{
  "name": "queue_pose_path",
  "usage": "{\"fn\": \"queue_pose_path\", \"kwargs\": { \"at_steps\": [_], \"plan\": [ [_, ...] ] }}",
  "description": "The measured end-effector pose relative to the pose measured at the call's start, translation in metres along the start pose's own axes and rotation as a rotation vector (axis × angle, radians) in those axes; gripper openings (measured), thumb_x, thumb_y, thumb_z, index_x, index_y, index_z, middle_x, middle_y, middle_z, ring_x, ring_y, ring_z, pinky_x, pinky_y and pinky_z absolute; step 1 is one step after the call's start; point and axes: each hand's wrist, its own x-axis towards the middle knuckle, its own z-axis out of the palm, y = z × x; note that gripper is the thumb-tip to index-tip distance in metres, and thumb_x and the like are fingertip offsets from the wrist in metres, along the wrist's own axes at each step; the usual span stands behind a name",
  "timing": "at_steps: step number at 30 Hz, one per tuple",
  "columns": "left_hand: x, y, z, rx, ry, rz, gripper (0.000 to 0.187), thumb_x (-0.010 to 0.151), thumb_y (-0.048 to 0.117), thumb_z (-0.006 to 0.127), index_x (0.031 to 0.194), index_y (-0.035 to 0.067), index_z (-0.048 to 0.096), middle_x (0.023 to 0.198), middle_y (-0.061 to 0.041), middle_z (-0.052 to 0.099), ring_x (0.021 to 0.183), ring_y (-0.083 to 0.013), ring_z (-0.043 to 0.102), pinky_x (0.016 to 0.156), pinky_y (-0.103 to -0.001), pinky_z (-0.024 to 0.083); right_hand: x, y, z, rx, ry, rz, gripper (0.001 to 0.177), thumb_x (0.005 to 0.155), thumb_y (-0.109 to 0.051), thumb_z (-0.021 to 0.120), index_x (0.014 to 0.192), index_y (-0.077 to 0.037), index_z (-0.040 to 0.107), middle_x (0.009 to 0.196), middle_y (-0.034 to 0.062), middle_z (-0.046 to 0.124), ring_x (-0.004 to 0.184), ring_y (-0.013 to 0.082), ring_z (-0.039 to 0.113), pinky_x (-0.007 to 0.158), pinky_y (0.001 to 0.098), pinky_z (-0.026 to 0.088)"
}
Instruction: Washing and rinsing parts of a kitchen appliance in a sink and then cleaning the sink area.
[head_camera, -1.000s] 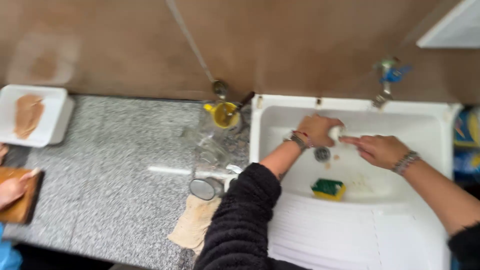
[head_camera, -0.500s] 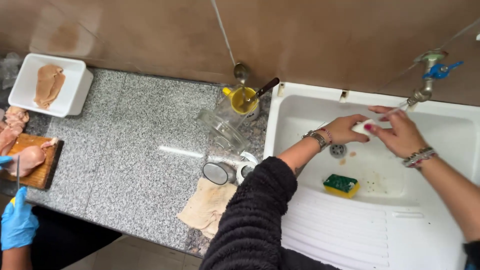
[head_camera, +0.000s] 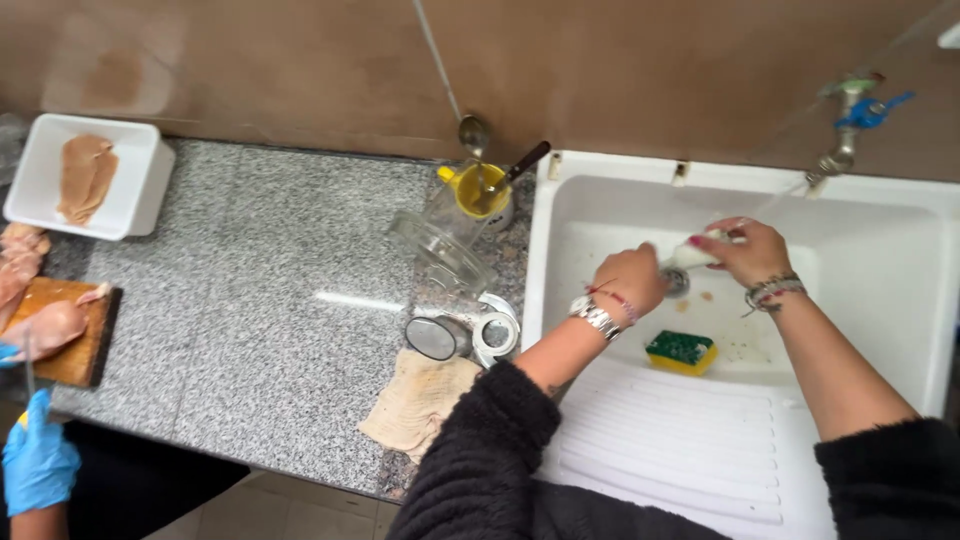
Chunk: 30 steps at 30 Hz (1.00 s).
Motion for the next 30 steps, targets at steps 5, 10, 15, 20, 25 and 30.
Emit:
{"fn": "queue_pose_path", "kwargs": {
  "at_steps": [5, 10, 15, 20, 25, 30],
  "plan": [
    [-0.043, -0.025, 0.034, 0.09, -0.077, 0.049, 0.032, 0.086, 0.03, 0.073, 0.1, 0.001, 0.067, 0.097, -0.024, 0.073, 0.092, -0.0417, 0.072, 0.079, -0.049, 0.059, -0.013, -0.006, -0.002, -0.465, 0.17, -0.254, 0.049, 0.064, -0.031, 0.096, 0.106, -0.009, 0.08, 0.101, 0.0132, 0.074, 0.088, 0.0275, 0.07, 0.083, 0.0406, 0.058],
    [-0.065, -0.027, 0.026, 0.117, -0.131, 0.075, 0.032, 0.086, 0.029, 0.075, 0.098, 0.0, 0.067, 0.096, -0.025, 0.073, 0.091, -0.0418, 0.072, 0.078, -0.049, 0.059, -0.018, -0.001, 0.005, -0.543, 0.367, -0.468, 0.048, 0.064, -0.023, 0.096, 0.107, -0.009, 0.078, 0.109, 0.0147, 0.073, 0.094, 0.0319, 0.071, 0.088, 0.0403, 0.058],
    [-0.071, -0.028, 0.024, 0.125, -0.098, 0.063, 0.033, 0.085, 0.029, 0.077, 0.097, 0.0, 0.066, 0.095, -0.024, 0.072, 0.088, -0.0419, 0.071, 0.077, -0.049, 0.058, -0.02, -0.011, 0.006, -0.453, 0.361, -0.461, 0.049, 0.063, -0.022, 0.098, 0.105, -0.009, 0.078, 0.105, 0.014, 0.072, 0.093, 0.0324, 0.07, 0.086, 0.0417, 0.058],
    [-0.081, -0.046, 0.026, 0.124, -0.057, 0.058, 0.027, 0.088, 0.026, 0.075, 0.093, 0.001, 0.068, 0.093, -0.024, 0.072, 0.087, -0.0422, 0.071, 0.076, -0.05, 0.058, -0.021, -0.015, 0.0, -0.373, 0.375, -0.504, 0.049, 0.065, -0.02, 0.099, 0.108, -0.009, 0.077, 0.106, 0.0129, 0.072, 0.093, 0.027, 0.07, 0.085, 0.0387, 0.059],
    [-0.094, -0.071, 0.039, 0.17, 0.022, 0.051, 0.018, 0.088, 0.019, 0.072, 0.09, 0.002, 0.068, 0.091, -0.022, 0.072, 0.086, -0.0409, 0.071, 0.074, -0.049, 0.058, -0.022, -0.026, -0.006, -0.041, 0.31, -0.403, 0.047, 0.073, -0.016, 0.098, 0.112, -0.007, 0.074, 0.106, 0.0033, 0.072, 0.094, 0.0122, 0.07, 0.084, 0.0287, 0.059],
    [-0.11, -0.055, 0.029, 0.129, -0.004, 0.076, 0.024, 0.086, 0.023, 0.075, 0.095, 0.003, 0.068, 0.094, -0.021, 0.072, 0.09, -0.0401, 0.07, 0.079, -0.049, 0.057, -0.033, -0.033, -0.008, 0.23, 0.301, -0.506, 0.039, 0.09, -0.001, 0.085, 0.124, 0.0, 0.067, 0.126, 0.0098, 0.07, 0.109, 0.0171, 0.069, 0.087, 0.0307, 0.062]
  ]
}}
